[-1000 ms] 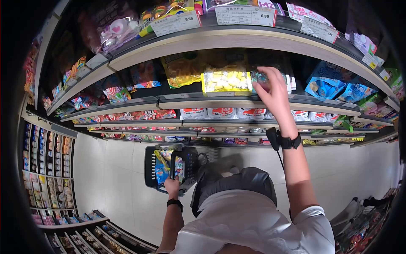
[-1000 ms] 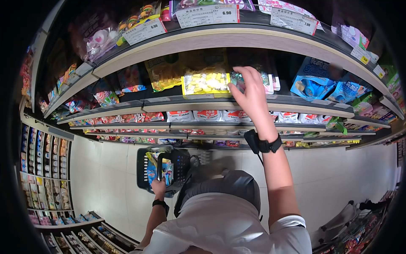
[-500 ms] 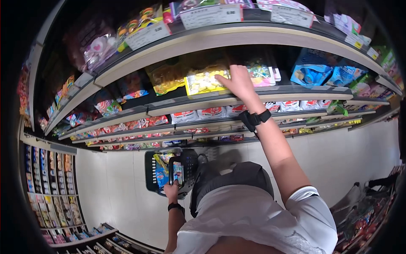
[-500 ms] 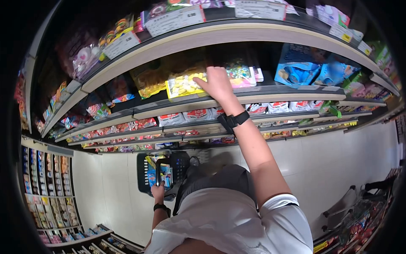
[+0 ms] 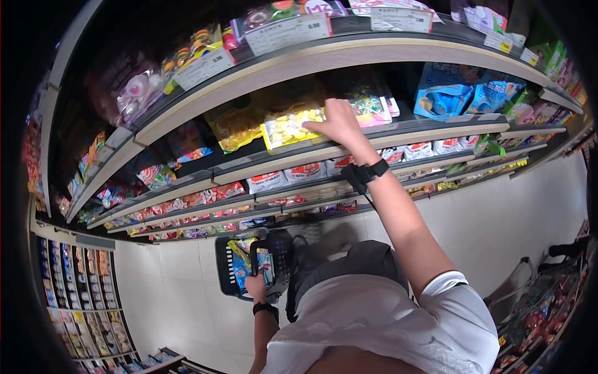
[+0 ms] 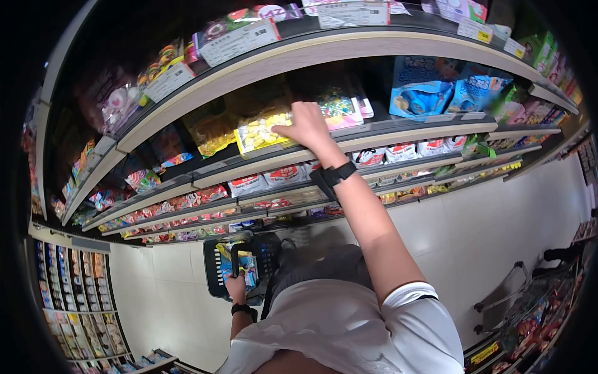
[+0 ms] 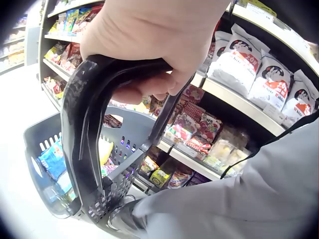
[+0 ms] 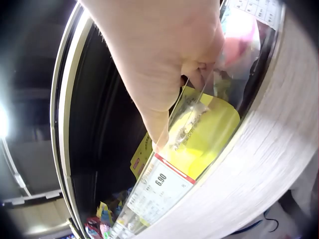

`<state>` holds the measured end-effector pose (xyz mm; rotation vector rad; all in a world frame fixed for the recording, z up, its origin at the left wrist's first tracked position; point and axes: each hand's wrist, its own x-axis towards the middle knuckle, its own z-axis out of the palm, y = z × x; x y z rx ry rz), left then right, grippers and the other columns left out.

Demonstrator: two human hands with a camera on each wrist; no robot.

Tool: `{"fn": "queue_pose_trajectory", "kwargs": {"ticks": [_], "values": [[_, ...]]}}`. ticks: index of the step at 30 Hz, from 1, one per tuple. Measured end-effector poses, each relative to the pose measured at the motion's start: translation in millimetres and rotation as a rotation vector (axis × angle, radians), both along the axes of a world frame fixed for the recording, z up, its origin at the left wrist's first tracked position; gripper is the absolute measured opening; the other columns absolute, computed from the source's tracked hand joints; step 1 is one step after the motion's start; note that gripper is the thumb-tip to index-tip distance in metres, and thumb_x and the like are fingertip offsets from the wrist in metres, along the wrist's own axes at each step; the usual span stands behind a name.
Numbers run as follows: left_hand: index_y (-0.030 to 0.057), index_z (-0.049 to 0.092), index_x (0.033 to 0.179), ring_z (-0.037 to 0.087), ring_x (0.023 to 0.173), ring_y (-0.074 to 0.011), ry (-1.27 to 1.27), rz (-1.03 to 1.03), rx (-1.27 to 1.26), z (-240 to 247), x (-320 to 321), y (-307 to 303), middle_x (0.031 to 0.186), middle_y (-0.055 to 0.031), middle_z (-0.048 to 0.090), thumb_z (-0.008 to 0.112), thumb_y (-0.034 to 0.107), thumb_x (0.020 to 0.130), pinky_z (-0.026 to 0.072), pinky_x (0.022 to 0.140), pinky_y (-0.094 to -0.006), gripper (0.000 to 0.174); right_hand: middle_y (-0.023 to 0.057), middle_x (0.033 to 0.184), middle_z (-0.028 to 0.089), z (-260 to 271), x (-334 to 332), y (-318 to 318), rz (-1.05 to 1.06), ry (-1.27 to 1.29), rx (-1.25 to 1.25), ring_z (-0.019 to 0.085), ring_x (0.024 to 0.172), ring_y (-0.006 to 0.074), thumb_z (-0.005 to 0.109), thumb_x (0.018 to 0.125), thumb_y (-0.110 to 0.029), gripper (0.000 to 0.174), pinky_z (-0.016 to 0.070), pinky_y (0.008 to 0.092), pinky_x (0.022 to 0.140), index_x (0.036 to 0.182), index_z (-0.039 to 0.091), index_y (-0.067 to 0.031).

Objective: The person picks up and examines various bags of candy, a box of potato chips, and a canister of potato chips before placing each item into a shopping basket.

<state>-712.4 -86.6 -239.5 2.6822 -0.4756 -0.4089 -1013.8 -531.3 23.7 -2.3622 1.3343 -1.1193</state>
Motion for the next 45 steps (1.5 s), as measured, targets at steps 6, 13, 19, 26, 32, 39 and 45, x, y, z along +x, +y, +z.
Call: {"fn": "queue_pose_trajectory", "kwargs": {"ticks": [6, 13, 19, 26, 32, 39, 45], "values": [[-0.0054, 0.073, 0.095, 0.068, 0.095, -0.0451, 0.015, 0.003, 0.098, 37.9, -19.2, -10.8, 0.093, -0.0296, 0.070, 0.077, 0.038, 0.076, 0.0528, 0.084, -0.0486, 0.048, 0.0150, 0.101, 0.071, 0.2, -18.7, -10.8, 0.293, -0.633, 0.655, 0.067, 0.095, 0.0141, 0.084, 0.079, -0.021, 0.044, 0.0519, 0.0271, 0.086, 0.101, 0.061, 0.0098], [-0.0033, 0.074, 0.095, 0.069, 0.095, -0.0427, 0.025, -0.003, 0.120, 21.1, -8.7, -5.8, 0.094, -0.0269, 0.072, 0.079, 0.047, 0.073, 0.0546, 0.083, -0.0484, 0.056, 0.0088, 0.104, 0.071, 17.1, -16.6, -1.5, 0.498, -0.477, 0.738, 0.063, 0.094, 0.0121, 0.070, 0.094, -0.027, 0.044, 0.0495, 0.0254, 0.083, 0.125, 0.063, 0.0029], [-0.0045, 0.070, 0.103, 0.069, 0.094, -0.0428, 0.065, -0.048, 0.100, 9.5, 0.8, -2.4, 0.094, -0.0262, 0.072, 0.080, 0.041, 0.074, 0.0543, 0.082, -0.0477, 0.055, 0.0127, 0.103, 0.071, -11.9, -28.0, -36.3, 0.589, -0.876, 0.972, 0.069, 0.078, 0.0168, 0.053, 0.103, -0.019, 0.031, 0.0560, 0.0266, 0.064, 0.114, 0.062, 0.0076], [0.0005, 0.053, 0.125, 0.058, 0.108, -0.0434, -0.341, -0.398, -0.403, 48.3, -18.7, -80.0, 0.116, -0.0242, 0.061, 0.080, 0.023, 0.078, 0.0447, 0.096, -0.0492, 0.059, 0.0189, 0.101, 0.070, 19.5, -31.4, -11.1, 0.653, -0.894, 1.111, 0.073, 0.071, 0.0226, 0.053, 0.103, -0.029, 0.049, 0.0615, 0.0295, 0.062, 0.121, 0.053, 0.0160], [-0.0001, 0.056, 0.124, 0.059, 0.108, -0.0364, -0.333, -0.636, -0.640, 138.7, -62.5, -163.5, 0.114, -0.0193, 0.063, 0.077, 0.018, 0.082, 0.0456, 0.096, -0.0436, 0.050, 0.0169, 0.084, 0.070, 6.2, -28.0, -20.5, 0.553, -0.678, 0.994, 0.071, 0.067, 0.0149, 0.075, 0.088, -0.012, 0.062, 0.0577, 0.0209, 0.055, 0.128, 0.043, 0.0237], [0.0011, 0.054, 0.128, 0.064, 0.108, -0.0192, 0.619, -0.679, -0.934, 195.9, -94.0, -220.2, 0.120, -0.0092, 0.065, 0.068, 0.020, 0.095, 0.0484, 0.096, -0.0332, 0.040, 0.0090, 0.077, 0.070, -8.9, -38.1, -38.7, 0.698, -0.773, 1.001, 0.066, 0.060, 0.0097, 0.073, 0.087, -0.004, 0.013, 0.0508, 0.0189, 0.051, 0.091, 0.069, 0.0070], [0.0033, 0.046, 0.137, 0.065, 0.102, -0.0137, 1.038, -0.617, -1.207, 241.7, -130.5, -233.3, 0.122, -0.0079, 0.065, 0.051, 0.018, 0.104, 0.0535, 0.086, -0.0261, 0.037, 0.0141, 0.101, 0.075, 10.6, -42.3, -14.8, 0.948, -0.759, 1.070, 0.073, 0.081, 0.0127, 0.070, 0.086, 0.001, 0.058, 0.0569, 0.0215, 0.065, 0.140, 0.050, -0.0032]]}}
